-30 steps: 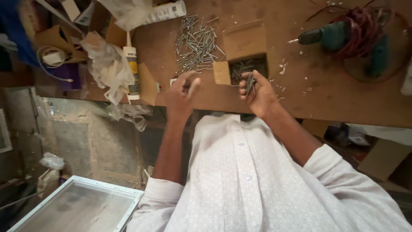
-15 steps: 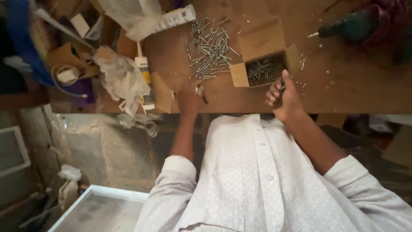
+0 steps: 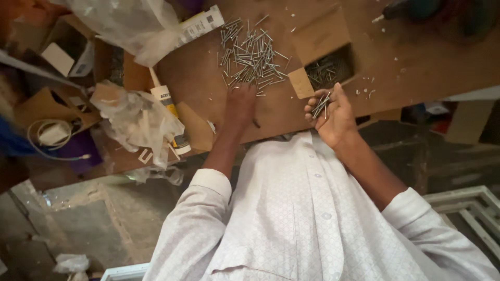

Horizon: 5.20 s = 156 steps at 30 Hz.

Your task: The person picks up nails from a pile on a workbench by hand and places them into an open cardboard box, repeating the transfer. They occasionally gather scattered nails from the table surface and hold a handful in one hand while adding more.

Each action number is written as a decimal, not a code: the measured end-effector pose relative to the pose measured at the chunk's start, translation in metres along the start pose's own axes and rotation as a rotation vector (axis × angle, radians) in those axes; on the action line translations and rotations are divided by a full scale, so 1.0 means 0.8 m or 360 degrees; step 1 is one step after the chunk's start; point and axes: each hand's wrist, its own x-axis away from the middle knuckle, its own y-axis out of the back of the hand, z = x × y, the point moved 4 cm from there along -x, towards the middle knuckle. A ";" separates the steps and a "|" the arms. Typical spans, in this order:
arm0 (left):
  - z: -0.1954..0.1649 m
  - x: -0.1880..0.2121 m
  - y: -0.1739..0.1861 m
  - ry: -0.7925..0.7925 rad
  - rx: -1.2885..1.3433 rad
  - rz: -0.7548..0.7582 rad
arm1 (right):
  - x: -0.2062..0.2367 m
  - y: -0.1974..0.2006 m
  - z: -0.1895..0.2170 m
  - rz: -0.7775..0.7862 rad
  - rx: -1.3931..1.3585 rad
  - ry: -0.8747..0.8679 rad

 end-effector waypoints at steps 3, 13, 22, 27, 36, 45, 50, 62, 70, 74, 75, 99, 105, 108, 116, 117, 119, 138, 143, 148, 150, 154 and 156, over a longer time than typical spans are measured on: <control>0.003 0.001 0.004 -0.0099 0.0017 0.0000 | 0.003 -0.008 -0.003 -0.0016 0.0012 0.0069; -0.030 -0.017 0.094 0.0442 0.1577 -0.0165 | 0.011 -0.047 -0.005 -0.0046 -0.0024 0.0165; -0.107 0.000 0.144 0.0337 0.1690 0.0016 | -0.007 -0.059 -0.017 0.0083 -0.0094 0.0223; -0.057 0.018 0.111 0.0478 0.1792 0.0023 | -0.001 -0.055 -0.019 0.0116 -0.0088 0.0207; -0.100 0.009 0.135 0.0370 0.1876 0.0103 | 0.002 -0.052 -0.027 0.0022 -0.0147 0.0234; -0.032 -0.024 0.128 -0.0028 0.1444 -0.0188 | 0.008 -0.048 -0.019 0.0003 -0.0071 0.0224; 0.041 -0.037 0.065 0.0305 0.0651 -0.0122 | 0.015 -0.026 -0.047 -0.0169 0.0049 0.0047; 0.022 -0.069 0.015 0.0124 0.0327 0.0005 | 0.031 0.008 -0.029 -0.0169 0.0071 0.0063; 0.037 -0.057 0.027 0.0154 0.0253 -0.0247 | -0.003 0.029 0.031 -0.0196 0.0178 0.0339; 0.039 -0.049 0.037 0.0365 0.0278 -0.0233 | -0.023 0.035 0.088 -0.0356 0.0283 0.0389; 0.038 -0.047 0.041 0.0388 0.0287 -0.0281 | -0.027 0.038 0.094 -0.0412 0.0320 0.0368; -0.212 -0.016 0.046 0.1139 0.2728 -0.0743 | 0.021 -0.016 0.076 0.0729 0.0336 0.0023; -0.235 -0.007 0.041 0.1119 0.2793 -0.0764 | 0.007 -0.017 0.064 0.0681 0.0282 0.0255; -0.235 0.000 0.033 0.1221 0.2718 -0.0742 | -0.002 -0.006 0.060 0.0697 0.0279 0.0275; -0.225 0.000 0.014 0.1436 0.2664 -0.0710 | -0.051 0.022 0.087 0.0505 0.0143 -0.0061; -0.224 -0.001 0.013 0.1447 0.2661 -0.0716 | -0.054 0.025 0.090 0.0505 0.0151 -0.0074; -0.223 0.000 0.009 0.1475 0.2658 -0.0732 | -0.059 0.029 0.093 0.0542 0.0208 -0.0089; -0.254 -0.009 -0.002 0.1384 0.2804 -0.0513 | -0.074 0.035 0.078 0.0479 0.0111 -0.0389; -0.239 -0.013 -0.004 0.1356 0.2684 -0.0674 | -0.092 0.037 0.064 0.0483 0.0302 -0.0329; -0.244 -0.024 0.015 0.1339 0.2715 -0.0677 | -0.101 0.047 0.069 0.0307 0.0734 -0.0163; -0.252 -0.030 0.025 0.1246 0.2740 -0.0654 | -0.105 0.049 0.071 0.0298 0.0754 -0.0169; -0.263 -0.039 0.036 0.1083 0.2687 -0.0612 | -0.110 0.044 0.067 0.0380 0.0592 -0.0145; -0.265 -0.040 0.037 0.1085 0.2688 -0.0592 | -0.108 0.042 0.066 0.0381 0.0485 -0.0146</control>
